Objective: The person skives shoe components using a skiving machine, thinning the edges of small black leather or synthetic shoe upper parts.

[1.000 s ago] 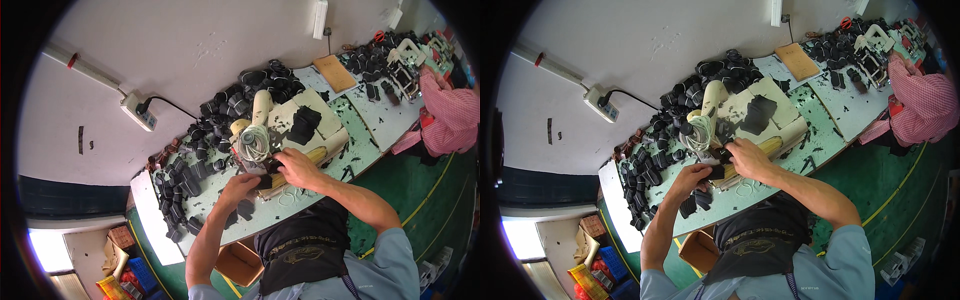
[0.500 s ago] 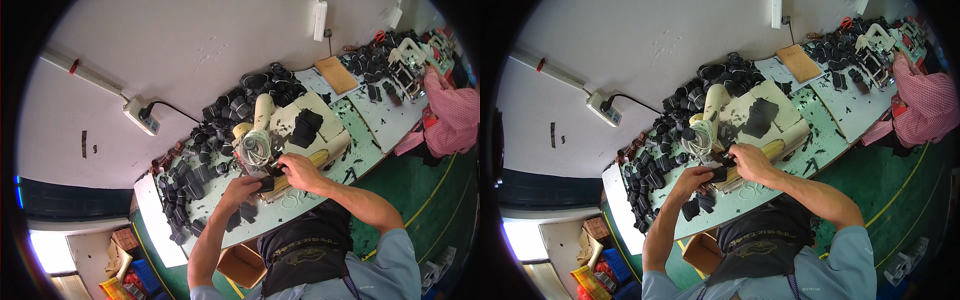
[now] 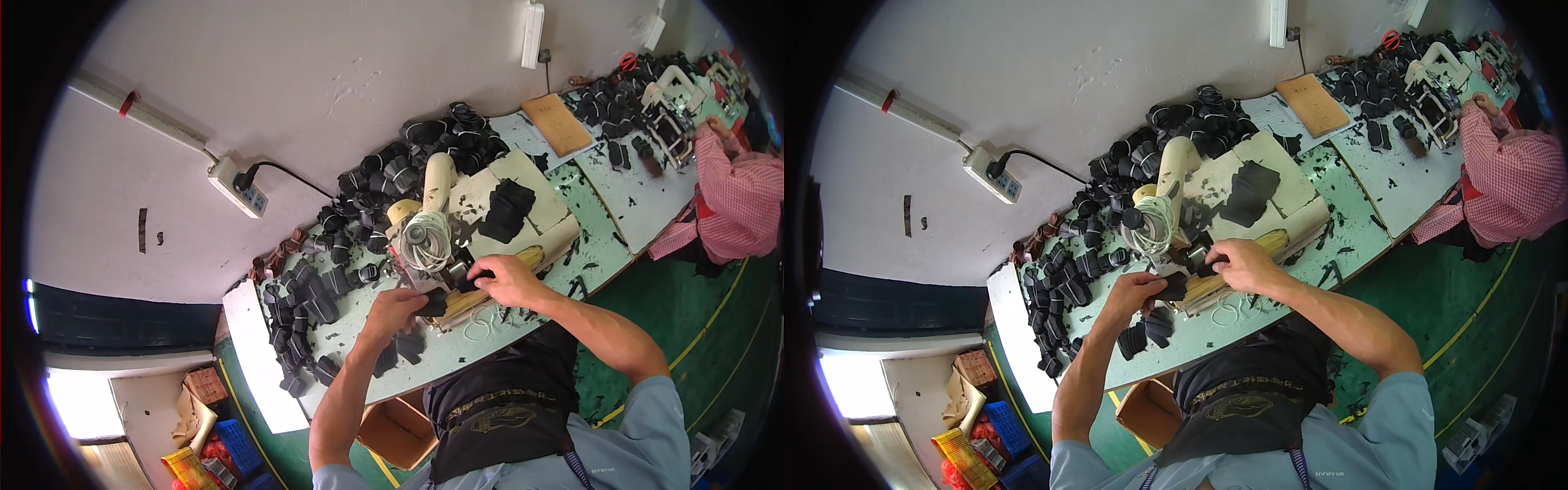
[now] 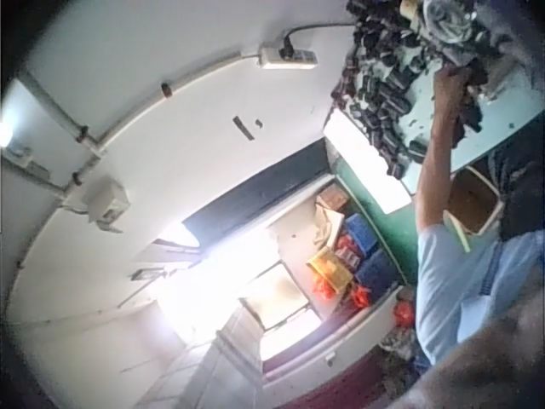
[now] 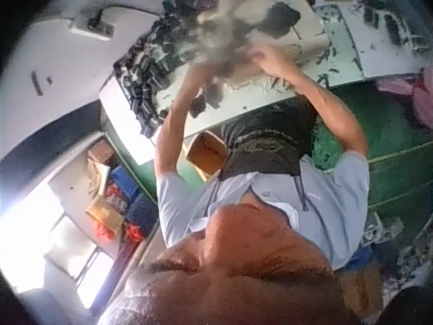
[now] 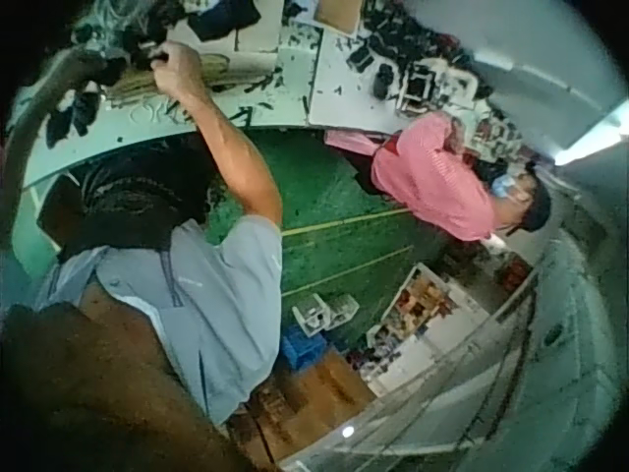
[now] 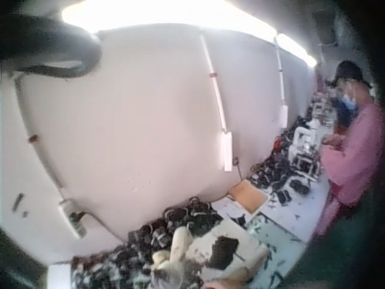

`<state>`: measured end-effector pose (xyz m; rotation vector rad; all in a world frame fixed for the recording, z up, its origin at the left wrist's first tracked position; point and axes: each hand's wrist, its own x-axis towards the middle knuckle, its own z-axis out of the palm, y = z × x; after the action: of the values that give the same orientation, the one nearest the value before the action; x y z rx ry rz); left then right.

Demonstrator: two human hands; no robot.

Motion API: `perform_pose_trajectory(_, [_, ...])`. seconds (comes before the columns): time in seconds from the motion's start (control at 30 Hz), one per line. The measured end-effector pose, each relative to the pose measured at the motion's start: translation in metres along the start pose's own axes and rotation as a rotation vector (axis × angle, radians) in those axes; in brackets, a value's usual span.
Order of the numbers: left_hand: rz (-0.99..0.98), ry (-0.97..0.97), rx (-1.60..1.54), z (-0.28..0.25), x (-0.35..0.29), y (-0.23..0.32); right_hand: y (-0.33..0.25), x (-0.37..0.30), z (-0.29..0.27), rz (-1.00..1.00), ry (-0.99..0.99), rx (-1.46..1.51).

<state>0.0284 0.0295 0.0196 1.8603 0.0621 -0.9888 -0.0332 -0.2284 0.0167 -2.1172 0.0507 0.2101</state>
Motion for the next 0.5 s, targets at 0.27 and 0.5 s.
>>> perform_pose_trajectory(0.27, [0.056,-0.01,-0.204,0.016,0.004,0.002,0.011,0.01,0.017,-0.141,0.077,-0.11])
perform_pose_trajectory(0.5, [-0.014,0.082,0.101,0.0,0.0,0.0,-0.011,0.001,-0.012,0.284,-0.225,0.158])
